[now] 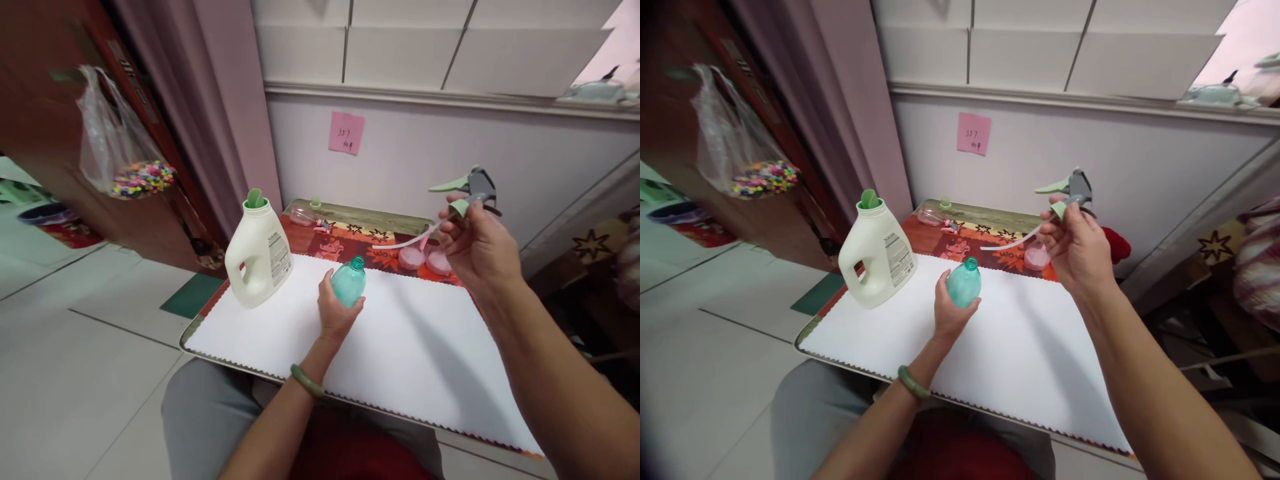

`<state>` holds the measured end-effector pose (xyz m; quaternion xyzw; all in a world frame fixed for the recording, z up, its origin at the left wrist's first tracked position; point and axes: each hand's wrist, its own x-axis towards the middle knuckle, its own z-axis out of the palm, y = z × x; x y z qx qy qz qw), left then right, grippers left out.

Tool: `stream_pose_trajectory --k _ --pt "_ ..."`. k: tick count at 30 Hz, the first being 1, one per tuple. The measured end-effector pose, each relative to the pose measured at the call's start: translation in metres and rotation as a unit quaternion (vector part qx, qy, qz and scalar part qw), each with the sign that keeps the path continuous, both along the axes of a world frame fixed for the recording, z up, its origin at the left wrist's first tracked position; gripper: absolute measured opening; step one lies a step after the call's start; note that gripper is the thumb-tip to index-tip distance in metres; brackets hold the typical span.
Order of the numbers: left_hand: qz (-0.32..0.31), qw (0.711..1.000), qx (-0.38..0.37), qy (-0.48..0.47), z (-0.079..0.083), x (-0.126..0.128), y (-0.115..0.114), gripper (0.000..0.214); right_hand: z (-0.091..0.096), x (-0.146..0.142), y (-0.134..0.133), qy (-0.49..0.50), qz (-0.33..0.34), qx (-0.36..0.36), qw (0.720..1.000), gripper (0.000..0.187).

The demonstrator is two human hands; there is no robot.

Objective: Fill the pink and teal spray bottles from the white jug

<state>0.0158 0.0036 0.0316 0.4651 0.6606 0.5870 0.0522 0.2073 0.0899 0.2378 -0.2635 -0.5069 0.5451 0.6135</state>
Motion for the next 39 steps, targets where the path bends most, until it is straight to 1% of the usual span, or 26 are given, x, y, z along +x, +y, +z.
stream_pose_trajectory --k 1,3,6,9,11,15,17,20,21,23,25,26,28,30,33,34,36,39 --pt "-0.002 1.000 0.010 -0.005 0.003 -0.001 -0.008 0.093 0.007 -0.005 -0.004 0.010 0.004 0.000 1.000 0.023" --pt "0.001 1.000 0.019 -0.014 0.010 -0.002 -0.021 0.090 0.014 -0.014 -0.012 0.009 0.011 0.007 1.000 0.025" --pt "0.004 0.999 0.035 -0.005 0.022 -0.005 -0.036 0.087 0.015 -0.025 -0.024 -0.024 0.008 0.015 1.000 0.030" --pt "0.005 0.999 0.037 0.015 0.033 -0.007 -0.048 0.085 0.014 -0.032 -0.036 -0.052 0.011 0.008 0.999 0.030" --pt "0.006 0.999 0.028 0.016 0.037 -0.009 -0.054 0.084 0.017 -0.034 -0.043 -0.063 0.017 0.008 0.998 0.030" --pt "0.006 1.000 0.025 0.016 0.039 -0.011 -0.063 0.084 0.021 -0.038 -0.051 -0.075 0.034 0.019 0.996 0.035" --pt "-0.004 0.999 0.035 0.022 0.043 -0.013 -0.068 0.084 0.018 -0.042 -0.052 -0.072 0.051 0.008 0.996 0.040" --pt "-0.041 0.998 0.049 0.008 0.053 -0.018 -0.076 0.082 0.004 -0.052 -0.052 -0.081 0.090 -0.029 0.992 0.047" --pt "-0.060 0.997 0.049 -0.016 0.057 -0.019 -0.079 0.082 -0.002 -0.056 -0.052 -0.087 0.100 -0.043 0.990 0.047" --pt "-0.103 0.989 0.041 -0.100 0.065 -0.022 -0.086 0.087 -0.014 -0.064 -0.052 -0.103 0.102 -0.066 0.987 0.048" --pt "-0.137 0.970 0.033 -0.199 0.070 -0.022 -0.091 0.090 -0.025 -0.070 -0.054 -0.117 0.097 -0.073 0.986 0.047" --pt "-0.145 0.958 0.034 -0.247 0.071 -0.022 -0.092 0.088 -0.028 -0.073 -0.056 -0.118 0.100 -0.069 0.986 0.046" --pt "-0.157 0.927 0.047 -0.338 0.074 -0.019 -0.094 0.075 -0.032 -0.079 -0.061 -0.104 0.126 -0.062 0.985 0.045" --pt "-0.172 0.882 0.069 -0.434 0.076 -0.013 -0.092 0.060 -0.033 -0.083 -0.067 -0.076 0.160 -0.062 0.982 0.044" --pt "-0.190 0.802 0.081 -0.560 0.082 -0.005 -0.090 0.057 -0.029 -0.088 -0.072 -0.050 0.191 -0.058 0.979 0.042" --pt "-0.194 0.781 0.073 -0.588 0.084 -0.002 -0.090 0.059 -0.028 -0.088 -0.072 -0.048 0.194 -0.053 0.978 0.041" --pt "-0.212 0.749 0.039 -0.626 0.090 0.001 -0.092 0.062 -0.023 -0.087 -0.069 -0.048 0.192 -0.043 0.979 0.038" --pt "-0.252 0.715 -0.009 -0.652 0.098 0.002 -0.096 0.069 -0.016 -0.084 -0.063 -0.042 0.177 -0.011 0.983 0.035"
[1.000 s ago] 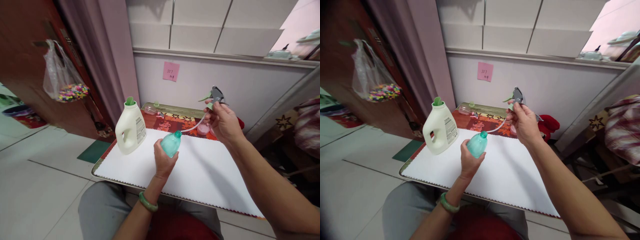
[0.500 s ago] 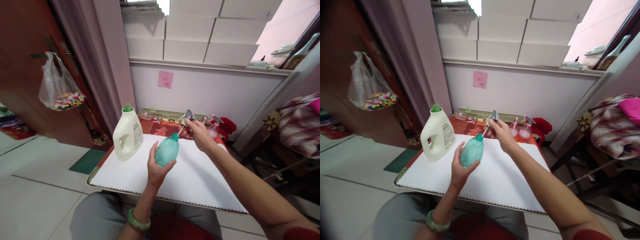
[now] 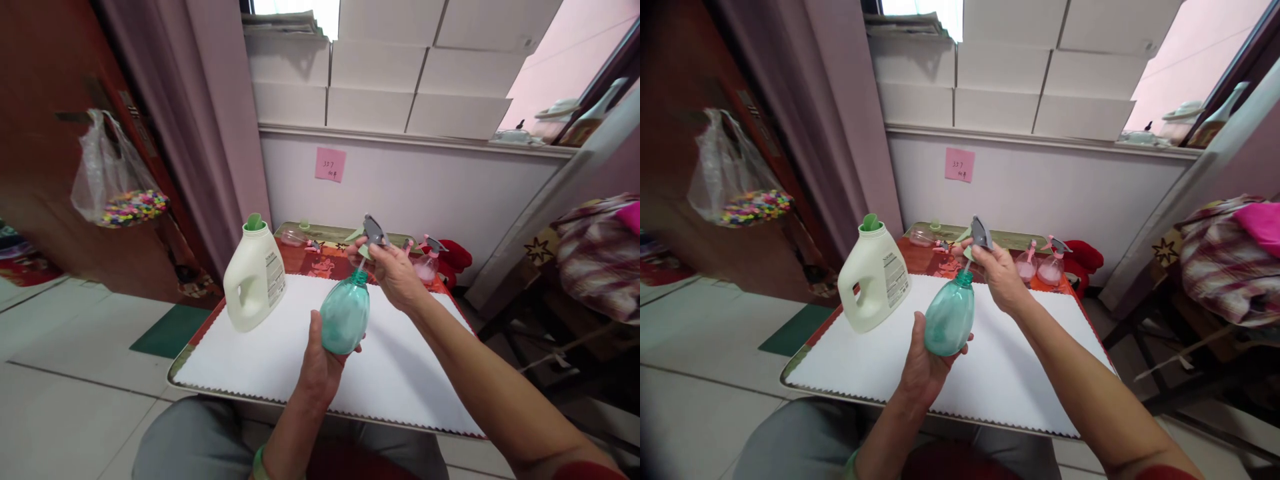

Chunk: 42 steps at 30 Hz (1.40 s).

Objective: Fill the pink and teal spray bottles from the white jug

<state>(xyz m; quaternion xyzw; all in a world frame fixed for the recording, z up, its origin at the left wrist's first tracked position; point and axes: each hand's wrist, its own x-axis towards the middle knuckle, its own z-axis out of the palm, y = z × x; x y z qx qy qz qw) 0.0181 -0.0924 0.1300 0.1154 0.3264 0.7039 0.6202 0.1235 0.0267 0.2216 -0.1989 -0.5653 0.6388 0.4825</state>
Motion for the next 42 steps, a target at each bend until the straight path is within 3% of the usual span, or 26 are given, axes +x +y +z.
stream_pose_trajectory --k 3,9,14,23,29,32,34,36,37,39,42 --pt "-0.053 0.998 0.002 -0.019 0.007 0.000 -0.003 0.078 -0.001 0.000 0.001 -0.008 0.016 0.013 1.000 0.031" --pt "-0.095 0.994 -0.020 -0.052 0.010 -0.005 -0.007 0.082 -0.012 -0.006 -0.014 0.031 0.059 -0.064 0.996 0.024" --pt "-0.151 0.985 -0.031 -0.072 0.016 -0.011 -0.008 0.087 -0.007 -0.005 -0.017 0.035 0.119 -0.095 0.988 0.034" --pt "-0.191 0.979 -0.004 -0.068 0.024 -0.008 -0.016 0.088 -0.009 -0.004 -0.015 0.039 0.105 -0.075 0.991 0.043" --pt "-0.223 0.973 -0.025 -0.057 0.029 -0.008 -0.021 0.089 -0.010 -0.004 -0.017 0.051 0.142 -0.045 0.987 0.043" --pt "-0.154 0.987 -0.036 -0.002 0.030 -0.002 -0.025 0.081 -0.013 -0.007 -0.020 0.058 0.123 -0.055 0.989 0.042" --pt "-0.028 0.994 -0.037 0.095 0.026 0.004 -0.026 0.072 -0.014 -0.011 -0.023 0.068 0.079 -0.074 0.992 0.039" --pt "0.121 0.961 -0.026 0.246 0.018 0.008 -0.025 0.068 -0.015 -0.016 -0.027 0.083 0.028 -0.103 0.991 0.036" --pt "0.188 0.924 -0.010 0.334 0.013 0.009 -0.023 0.071 -0.014 -0.018 -0.029 0.091 0.008 -0.119 0.989 0.037" --pt "0.300 0.809 0.050 0.503 0.002 0.008 -0.017 0.083 -0.013 -0.022 -0.034 0.105 -0.016 -0.155 0.982 0.039" --pt "0.407 0.598 0.186 0.665 -0.008 0.005 -0.010 0.090 -0.011 -0.026 -0.040 0.125 -0.020 -0.213 0.969 0.042"
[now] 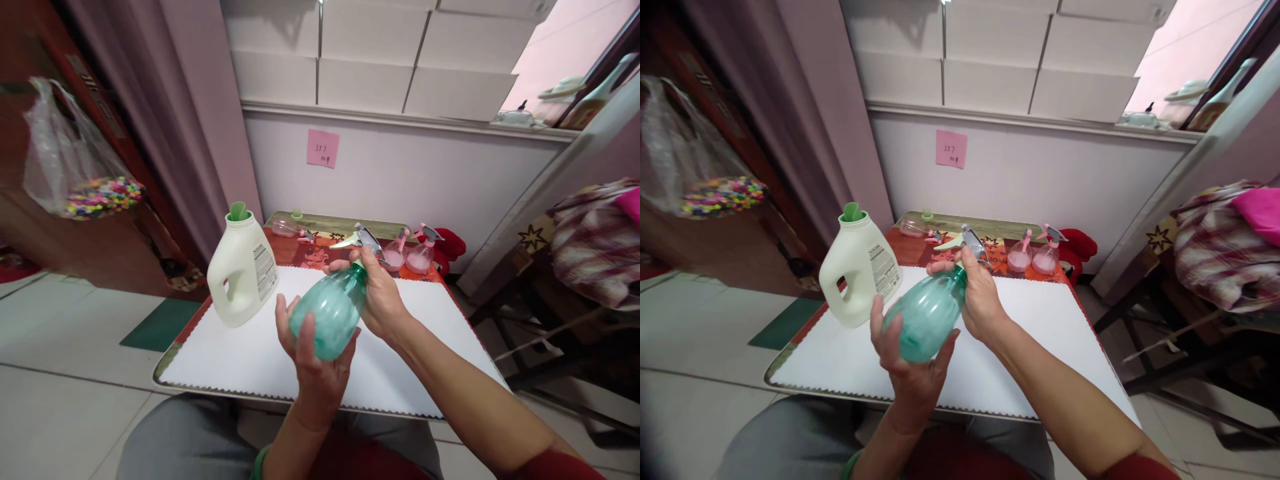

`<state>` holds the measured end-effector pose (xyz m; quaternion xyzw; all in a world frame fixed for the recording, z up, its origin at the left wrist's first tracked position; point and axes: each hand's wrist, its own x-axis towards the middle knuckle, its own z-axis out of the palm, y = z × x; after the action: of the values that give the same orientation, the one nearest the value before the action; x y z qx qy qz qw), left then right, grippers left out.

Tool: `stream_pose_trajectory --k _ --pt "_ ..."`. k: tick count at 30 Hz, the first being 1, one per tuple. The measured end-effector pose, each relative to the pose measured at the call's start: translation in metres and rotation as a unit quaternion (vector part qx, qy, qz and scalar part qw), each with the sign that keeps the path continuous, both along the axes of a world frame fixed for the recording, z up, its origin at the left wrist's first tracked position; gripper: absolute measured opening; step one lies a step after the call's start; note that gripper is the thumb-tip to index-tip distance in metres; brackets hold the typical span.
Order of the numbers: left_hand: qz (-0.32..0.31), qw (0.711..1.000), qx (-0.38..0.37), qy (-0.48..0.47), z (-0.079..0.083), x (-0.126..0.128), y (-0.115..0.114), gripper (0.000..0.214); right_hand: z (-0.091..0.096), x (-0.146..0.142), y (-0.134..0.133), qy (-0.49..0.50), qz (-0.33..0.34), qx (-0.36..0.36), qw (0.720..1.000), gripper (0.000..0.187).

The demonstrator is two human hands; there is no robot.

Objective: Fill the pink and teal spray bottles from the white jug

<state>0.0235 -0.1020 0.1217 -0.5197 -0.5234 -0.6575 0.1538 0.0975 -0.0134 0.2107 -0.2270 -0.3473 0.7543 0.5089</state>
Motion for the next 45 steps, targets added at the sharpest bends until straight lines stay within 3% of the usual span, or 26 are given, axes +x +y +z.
stream_pose_trajectory --k 3,5,6,7,9,10,12,13,15,16,18,21,24,26,28,29,31,32,33,36,37,38,39,40,42,45 --pt "-0.040 0.996 0.039 0.074 -0.001 0.004 0.002 0.095 0.000 0.000 -0.004 0.032 -0.009 -0.020 0.999 0.040" --pt "-0.140 0.987 0.044 -0.061 0.005 0.009 0.000 0.097 0.000 0.003 -0.006 0.043 -0.035 0.015 0.998 0.037" --pt "-0.197 0.963 0.041 -0.178 0.010 0.011 -0.001 0.095 0.000 0.005 -0.007 0.041 -0.046 0.044 0.997 0.035" --pt "-0.248 0.917 0.025 -0.312 0.015 0.012 -0.002 0.093 0.000 0.007 -0.007 0.035 -0.048 0.077 0.995 0.034" --pt "-0.324 0.769 -0.055 -0.548 0.026 0.008 -0.004 0.091 0.000 0.011 -0.008 0.017 -0.032 0.149 0.988 0.035" --pt "-0.361 0.694 -0.116 -0.613 0.031 0.003 -0.005 0.091 0.000 0.013 -0.007 0.009 -0.019 0.179 0.984 0.035" --pt "-0.443 0.578 -0.251 -0.638 0.035 -0.008 -0.007 0.094 -0.002 0.018 -0.004 -0.007 0.009 0.221 0.975 0.034" --pt "-0.483 0.538 -0.310 -0.617 0.034 -0.014 -0.009 0.095 -0.003 0.020 -0.003 -0.016 0.020 0.232 0.972 0.033" --pt "-0.530 0.501 -0.378 -0.570 0.030 -0.020 -0.011 0.096 -0.005 0.023 0.001 -0.048 0.043 0.247 0.967 0.032" --pt "-0.531 0.508 -0.380 -0.562 0.027 -0.020 -0.011 0.093 -0.006 0.024 0.002 -0.068 0.051 0.255 0.963 0.033" --pt "-0.498 0.564 -0.336 -0.566 0.021 -0.016 -0.011 0.081 -0.007 0.024 0.004 -0.107 0.046 0.266 0.957 0.035" --pt "-0.370 0.729 -0.235 -0.526 0.011 -0.008 -0.007 0.060 -0.007 0.019 0.005 -0.136 0.014 0.257 0.957 0.038" --pt "-0.148 0.932 -0.114 -0.310 -0.003 -0.011 0.003 0.076 -0.010 0.007 0.002 -0.124 -0.021 0.201 0.972 0.043" --pt "-0.021 0.994 -0.015 -0.105 -0.012 -0.017 0.009 0.091 -0.013 -0.001 -0.001 -0.087 -0.049 0.131 0.986 0.047" --pt "0.036 0.997 0.063 0.018 -0.017 -0.020 0.012 0.097 -0.015 -0.008 -0.004 -0.043 -0.071 0.066 0.994 0.048" --pt "0.031 0.997 0.072 0.018 -0.016 -0.020 0.011 0.100 -0.016 -0.009 -0.005 -0.025 -0.077 0.049 0.996 0.047" --pt "-0.058 0.992 0.031 -0.105 -0.008 -0.017 0.006 0.109 -0.015 -0.007 -0.005 -0.010 -0.085 0.058 0.995 0.044" --pt "-0.138 0.967 -0.011 -0.213 -0.002 -0.015 0.003 0.108 -0.014 -0.004 -0.005 -0.013 -0.087 0.084 0.993 0.044" --pt "-0.229 0.914 -0.068 -0.326 0.005 -0.013 0.000 0.102 -0.013 0.001 -0.005 -0.020 -0.085 0.121 0.989 0.043" --pt "-0.450 0.666 -0.267 -0.532 0.026 -0.012 -0.007 0.083 -0.011 0.015 -0.003 -0.054 -0.066 0.237 0.968 0.043" --pt "-0.483 0.607 -0.310 -0.550 0.030 -0.012 -0.007 0.081 -0.011 0.019 -0.002 -0.067 -0.059 0.258 0.962 0.042" --pt "-0.496 0.580 -0.329 -0.556 0.032 -0.012 -0.007 0.077 -0.012 0.022 -0.001 -0.076 -0.056 0.267 0.959 0.041" --pt "-0.494 0.584 -0.324 -0.557 0.032 -0.011 -0.006 0.071 -0.013 0.023 0.000 -0.083 -0.058 0.263 0.959 0.041" --pt "-0.477 0.611 -0.300 -0.556 0.030 -0.009 -0.005 0.066 -0.014 0.024 0.000 -0.089 -0.065 0.250 0.962 0.041" --pt "-0.409 0.703 -0.239 -0.530 0.024 -0.004 -0.003 0.062 -0.018 0.023 0.001 -0.096 -0.094 0.207 0.969 0.042" --pt "-0.271 0.849 -0.197 -0.408 0.013 0.003 -0.002 0.077 -0.023 0.019 0.002 -0.106 -0.129 0.136 0.976 0.046"
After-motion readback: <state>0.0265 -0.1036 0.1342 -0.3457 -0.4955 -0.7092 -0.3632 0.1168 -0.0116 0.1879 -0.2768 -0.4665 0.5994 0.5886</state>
